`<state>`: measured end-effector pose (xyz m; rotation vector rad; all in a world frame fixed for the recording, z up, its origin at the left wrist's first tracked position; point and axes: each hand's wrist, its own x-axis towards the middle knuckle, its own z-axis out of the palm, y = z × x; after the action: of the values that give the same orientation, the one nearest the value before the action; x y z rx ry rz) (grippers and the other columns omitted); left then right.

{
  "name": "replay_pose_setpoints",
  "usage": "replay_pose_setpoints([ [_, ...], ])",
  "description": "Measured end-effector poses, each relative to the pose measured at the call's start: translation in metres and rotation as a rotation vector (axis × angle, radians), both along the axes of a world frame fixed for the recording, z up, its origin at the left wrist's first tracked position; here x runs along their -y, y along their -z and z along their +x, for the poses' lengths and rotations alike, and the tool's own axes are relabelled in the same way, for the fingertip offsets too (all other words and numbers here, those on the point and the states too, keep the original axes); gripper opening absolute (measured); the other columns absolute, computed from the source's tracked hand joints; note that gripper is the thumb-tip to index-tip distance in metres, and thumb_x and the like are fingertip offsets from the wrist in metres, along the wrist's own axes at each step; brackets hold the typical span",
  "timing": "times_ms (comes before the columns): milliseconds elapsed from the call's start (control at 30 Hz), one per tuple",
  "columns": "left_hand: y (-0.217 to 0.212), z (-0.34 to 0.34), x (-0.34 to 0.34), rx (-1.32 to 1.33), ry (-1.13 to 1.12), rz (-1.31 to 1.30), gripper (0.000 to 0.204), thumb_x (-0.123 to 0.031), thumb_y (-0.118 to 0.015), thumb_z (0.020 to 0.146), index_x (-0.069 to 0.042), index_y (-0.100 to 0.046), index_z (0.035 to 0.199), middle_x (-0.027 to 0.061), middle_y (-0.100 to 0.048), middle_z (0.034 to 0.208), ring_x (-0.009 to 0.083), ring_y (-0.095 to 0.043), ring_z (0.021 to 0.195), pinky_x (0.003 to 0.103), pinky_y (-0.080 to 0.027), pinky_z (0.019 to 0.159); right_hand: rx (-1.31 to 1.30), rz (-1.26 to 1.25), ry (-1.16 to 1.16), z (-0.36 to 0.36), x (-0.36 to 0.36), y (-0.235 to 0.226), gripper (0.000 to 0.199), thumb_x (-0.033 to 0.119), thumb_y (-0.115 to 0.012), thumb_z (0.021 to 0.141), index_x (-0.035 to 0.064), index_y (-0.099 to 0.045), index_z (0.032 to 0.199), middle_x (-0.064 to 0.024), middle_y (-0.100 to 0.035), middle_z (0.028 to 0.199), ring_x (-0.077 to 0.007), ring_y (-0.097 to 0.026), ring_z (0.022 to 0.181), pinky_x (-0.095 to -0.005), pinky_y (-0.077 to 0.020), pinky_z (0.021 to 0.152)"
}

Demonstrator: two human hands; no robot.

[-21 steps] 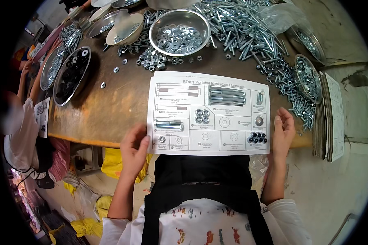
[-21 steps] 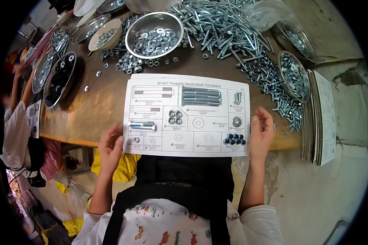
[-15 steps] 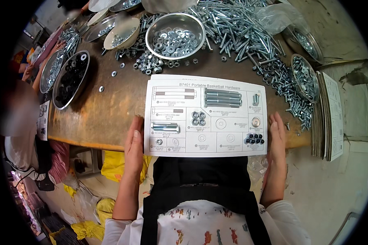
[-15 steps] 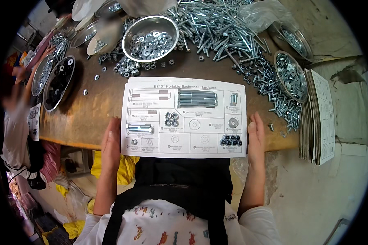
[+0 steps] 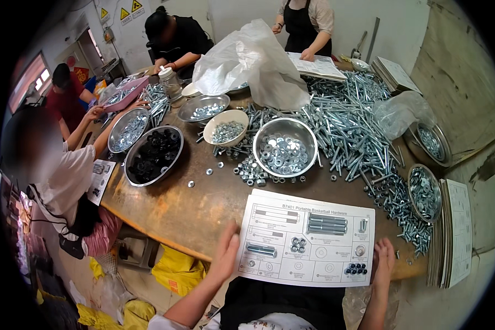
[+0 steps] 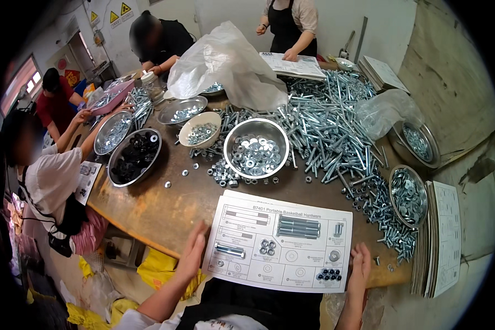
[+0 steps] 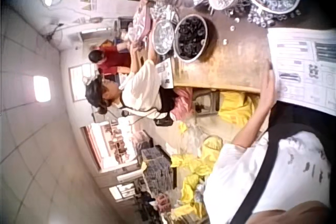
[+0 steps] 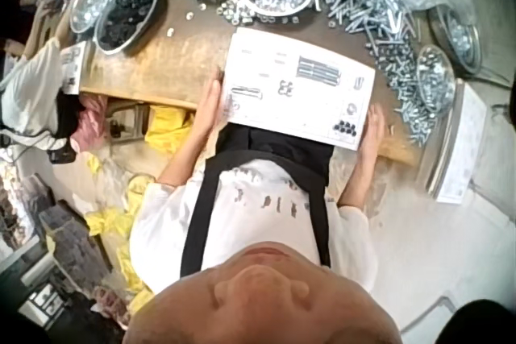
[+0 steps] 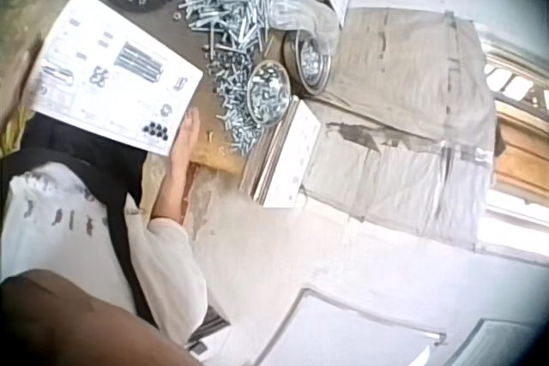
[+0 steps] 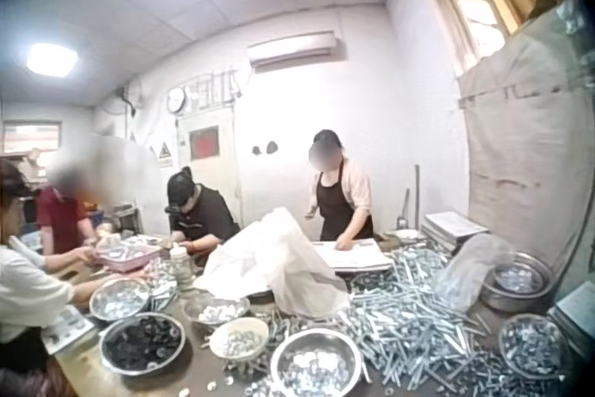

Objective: The person sorts metal fasteners including bolts, nuts, and washers from bowls and piles on a table. They place selected items onto a printed layout sheet, then transfer them into a white bag. The person repeats this process with different fastener types throughout the clip.

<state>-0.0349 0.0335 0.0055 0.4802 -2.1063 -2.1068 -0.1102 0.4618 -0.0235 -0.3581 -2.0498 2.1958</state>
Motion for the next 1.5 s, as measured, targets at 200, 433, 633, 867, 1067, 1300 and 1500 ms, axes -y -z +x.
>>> replay_pose_setpoints([
  [200,-0.058,-0.138,0.016,-0.356,0.123,-0.543,0.033,-0.013,-0.064,0.090,-0.001,-0.063,0.121,0.0162,-0.064,0.122,0.0304,-0.063,0.110,0.039,-0.051,0.093,-0.134,0.326,0.164,-0.019,-0.020,0.031,0.034,0.019,-0.052,0.101,0.0011,-0.053,0.130,-0.0070,-0.066,0.107,-0.0058,-0.057,0.080,-0.0186,-0.0422,0.066],
  [433,-0.073,-0.254,0.018,-0.160,0.318,-1.748,0.016,-0.015,-0.073,0.071,-0.008,-0.072,0.085,0.0104,-0.069,0.088,0.0257,-0.064,0.093,0.040,-0.050,0.075,-0.128,0.294,0.162,-0.014,-0.010,0.028,0.021,0.008,-0.056,0.097,-0.0016,-0.060,0.115,-0.0061,-0.066,0.091,-0.0061,-0.057,0.073,-0.0199,-0.0463,0.067],
  [633,-0.064,-0.285,0.006,-0.083,0.393,-1.877,0.008,-0.010,-0.069,0.067,-0.010,-0.070,0.075,0.0126,-0.069,0.076,0.0298,-0.069,0.080,0.041,-0.053,0.068,-0.112,0.303,0.234,-0.012,-0.005,0.023,0.015,0.004,-0.057,0.094,-0.0031,-0.064,0.106,-0.0082,-0.068,0.087,-0.0089,-0.061,0.071,-0.0222,-0.0513,0.067],
  [867,-0.064,-0.284,0.023,-0.113,0.303,-1.696,0.019,-0.004,-0.065,0.069,-0.010,-0.070,0.087,0.0154,-0.070,0.080,0.0349,-0.069,0.078,0.045,-0.054,0.069,-0.117,0.282,0.221,-0.015,0.004,0.009,0.015,0.004,-0.059,0.093,-0.0044,-0.066,0.103,-0.0082,-0.070,0.087,-0.0092,-0.064,0.072,-0.0220,-0.0514,0.066],
  [1067,-0.069,-0.264,0.023,-0.253,0.205,-0.804,0.028,0.000,-0.067,0.077,-0.008,-0.071,0.104,0.0121,-0.073,0.090,0.0224,-0.070,0.078,0.035,-0.053,0.068,0.000,-0.037,0.193,-0.020,-0.008,0.001,0.020,0.002,-0.058,0.093,-0.0031,-0.063,0.111,-0.0060,-0.068,0.085,-0.0098,-0.063,0.070,-0.0211,-0.0503,0.063],
  [1300,-0.074,-0.119,-0.101,0.087,0.612,0.736,0.047,-0.003,-0.068,0.087,-0.007,-0.054,0.132,0.0011,-0.065,0.105,0.0108,-0.063,0.095,0.026,-0.052,0.087,-0.597,0.510,-0.334,-0.021,0.114,-0.123,0.043,-0.004,-0.072,0.071,0.0016,-0.064,0.112,-0.0129,-0.067,0.110,-0.0252,-0.066,0.099,-0.0337,-0.0534,0.083],
  [1500,-0.059,-0.065,-0.125,0.215,0.618,1.429,0.054,-0.005,-0.065,0.091,-0.010,-0.044,0.141,0.0002,-0.058,0.115,0.0103,-0.057,0.106,0.028,-0.048,0.096,-0.848,0.433,-0.490,-0.012,0.142,-0.118,0.042,-0.004,-0.078,0.061,0.0011,-0.067,0.102,-0.0157,-0.070,0.102,-0.0338,-0.067,0.097,-0.0400,-0.0543,0.085],
])
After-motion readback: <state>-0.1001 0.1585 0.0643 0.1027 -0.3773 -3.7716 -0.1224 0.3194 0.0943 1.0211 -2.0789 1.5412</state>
